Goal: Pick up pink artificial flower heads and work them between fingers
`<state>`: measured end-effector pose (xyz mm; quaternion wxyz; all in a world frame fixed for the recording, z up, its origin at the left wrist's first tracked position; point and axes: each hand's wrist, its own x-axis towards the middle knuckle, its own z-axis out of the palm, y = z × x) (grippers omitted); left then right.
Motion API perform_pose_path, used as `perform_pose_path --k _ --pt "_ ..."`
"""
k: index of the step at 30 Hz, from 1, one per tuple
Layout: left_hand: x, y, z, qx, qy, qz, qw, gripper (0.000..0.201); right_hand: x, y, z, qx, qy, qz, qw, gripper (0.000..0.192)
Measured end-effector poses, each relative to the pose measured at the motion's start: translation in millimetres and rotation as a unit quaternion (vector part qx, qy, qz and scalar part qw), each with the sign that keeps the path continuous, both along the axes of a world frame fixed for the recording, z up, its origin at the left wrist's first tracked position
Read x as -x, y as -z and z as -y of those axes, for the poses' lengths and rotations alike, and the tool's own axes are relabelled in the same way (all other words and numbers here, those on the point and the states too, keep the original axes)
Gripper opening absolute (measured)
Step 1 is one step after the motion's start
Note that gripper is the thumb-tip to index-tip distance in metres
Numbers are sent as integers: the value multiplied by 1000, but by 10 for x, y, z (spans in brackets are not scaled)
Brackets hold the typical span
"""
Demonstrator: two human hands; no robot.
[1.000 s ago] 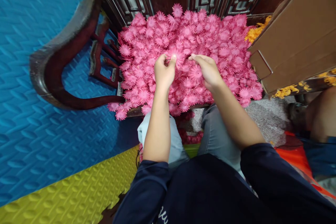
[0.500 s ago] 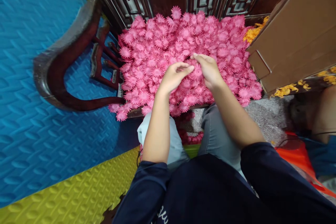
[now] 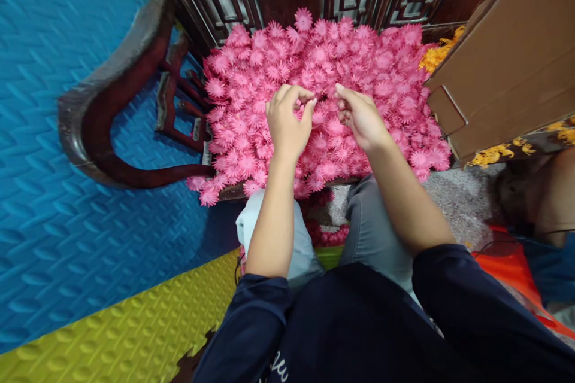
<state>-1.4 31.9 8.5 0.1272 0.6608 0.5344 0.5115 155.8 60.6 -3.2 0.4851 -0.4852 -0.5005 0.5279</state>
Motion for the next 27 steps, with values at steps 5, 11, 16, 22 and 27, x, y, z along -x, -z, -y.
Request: perform_pose_path --k 5,11,16,22,27 --pt "-9 -43 42 15 -16 -76 997 9 99 -117 112 -9 -58 -11 998 43" --pt "-26 -57 61 43 -10 -114 993 7 97 -142 127 -8 -38 -6 999 35" --pt "-26 -43 60 32 13 -95 995 4 113 -133 115 -28 -12 13 999 25" --pt "-14 -54 49 25 62 11 998 9 136 -189 141 -48 -1 6 999 18" --pt "-5 -79 55 29 65 62 996 8 155 -231 171 -65 -16 6 998 20"
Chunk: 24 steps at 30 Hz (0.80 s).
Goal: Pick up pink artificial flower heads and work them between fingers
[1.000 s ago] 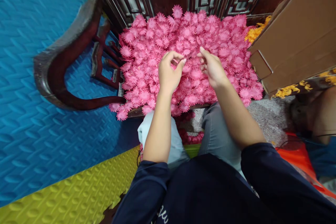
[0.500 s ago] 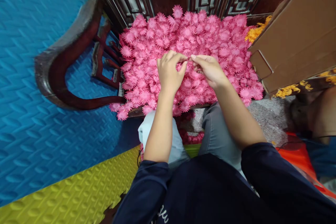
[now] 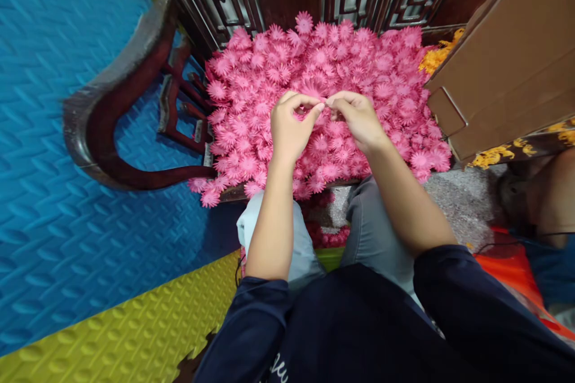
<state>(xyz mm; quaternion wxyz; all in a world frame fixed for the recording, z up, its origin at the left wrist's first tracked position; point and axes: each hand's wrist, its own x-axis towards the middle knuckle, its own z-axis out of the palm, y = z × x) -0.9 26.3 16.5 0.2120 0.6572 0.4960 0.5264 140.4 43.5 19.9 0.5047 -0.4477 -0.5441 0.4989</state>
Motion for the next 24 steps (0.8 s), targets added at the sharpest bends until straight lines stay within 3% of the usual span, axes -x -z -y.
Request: perform_pose_path --k 7,16,24 --pt "15 12 -18 -1 1 3 1000 4 -9 26 -5 15 -18 -17 1000 24" --pt "5 -13 9 -9 -3 -29 1000 14 9 21 -4 15 -17 -12 1000 24" --pt "9 -12 -21 9 -8 34 999 12 2 -28 32 -17 -83 -6 996 34"
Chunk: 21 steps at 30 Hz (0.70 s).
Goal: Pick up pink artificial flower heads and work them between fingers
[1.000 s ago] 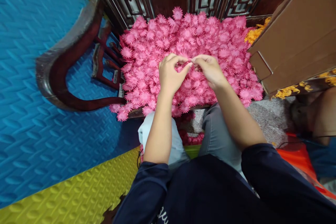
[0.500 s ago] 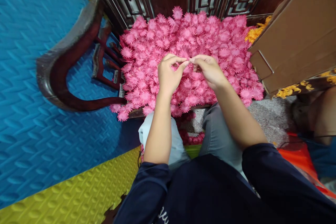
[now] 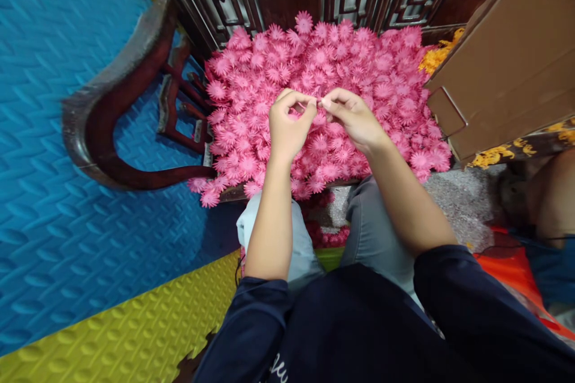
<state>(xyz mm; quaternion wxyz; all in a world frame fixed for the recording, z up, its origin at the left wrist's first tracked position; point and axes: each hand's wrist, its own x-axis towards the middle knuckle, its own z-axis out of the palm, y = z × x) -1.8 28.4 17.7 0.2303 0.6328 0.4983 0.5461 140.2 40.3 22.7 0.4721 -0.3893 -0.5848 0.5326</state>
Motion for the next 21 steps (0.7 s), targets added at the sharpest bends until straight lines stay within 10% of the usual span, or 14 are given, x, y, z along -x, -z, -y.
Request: perform_pose_path --k 21 --pt "-20 -36 36 19 32 24 999 16 11 131 -46 53 39 -48 997 36"
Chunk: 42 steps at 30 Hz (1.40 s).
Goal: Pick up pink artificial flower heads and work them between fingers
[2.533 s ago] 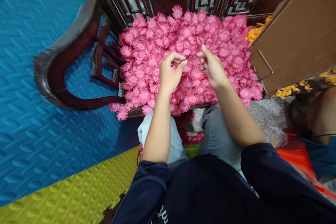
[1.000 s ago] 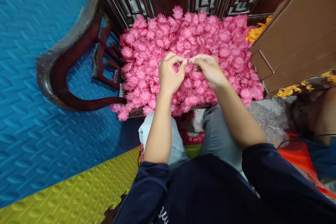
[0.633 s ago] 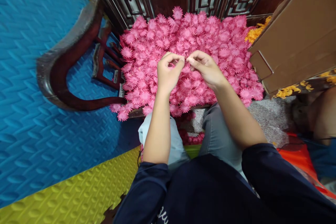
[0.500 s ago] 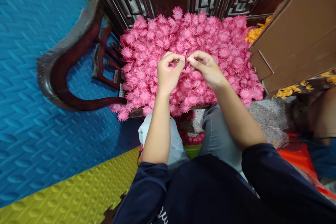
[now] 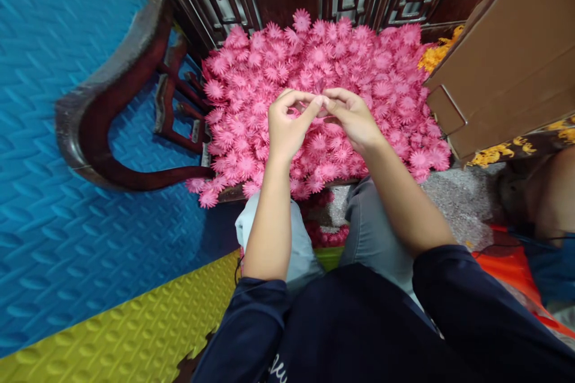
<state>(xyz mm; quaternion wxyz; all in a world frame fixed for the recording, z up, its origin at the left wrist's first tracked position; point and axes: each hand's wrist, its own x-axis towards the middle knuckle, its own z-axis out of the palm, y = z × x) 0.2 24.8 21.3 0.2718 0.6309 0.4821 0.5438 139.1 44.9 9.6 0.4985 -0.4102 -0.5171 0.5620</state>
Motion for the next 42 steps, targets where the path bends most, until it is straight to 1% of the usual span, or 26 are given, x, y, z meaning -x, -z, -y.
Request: perform_pose_path --k 5,8,11,15,19,22,24,30,33,38,42 --pt "6 2 2 -6 -3 3 1000 18 6 -36 20 -14 4 4 1000 30" --pt "8 25 -22 -5 -7 -1 1000 18 6 -34 16 -7 8 12 1000 26" --pt "15 42 -45 0 -12 -4 1000 17 -3 -25 7 -4 6 15 1000 26" --pt "29 51 -62 -8 -6 12 1000 16 -22 -9 -2 -18 -10 16 1000 32" --pt "24 62 -73 -17 -3 39 999 17 -29 27 -16 -31 -31 24 999 42" --pt "8 72 -77 -20 -4 70 997 19 -13 46 -14 -25 -39 21 999 49" --pt "-1 78 -78 -16 0 94 995 21 4 41 1 -13 -40 11 999 50" --pt "-30 75 -76 21 35 175 984 24 38 -19 62 7 -63 9 998 46" --pt "-49 68 -85 57 39 207 976 25 37 9 48 7 -66 13 998 46" --pt "-50 81 -112 127 62 261 955 25 38 122 -11 -11 -19 7 1000 50" --pt "-44 84 -107 162 66 288 941 23 51 104 -3 -55 14 19 998 43"
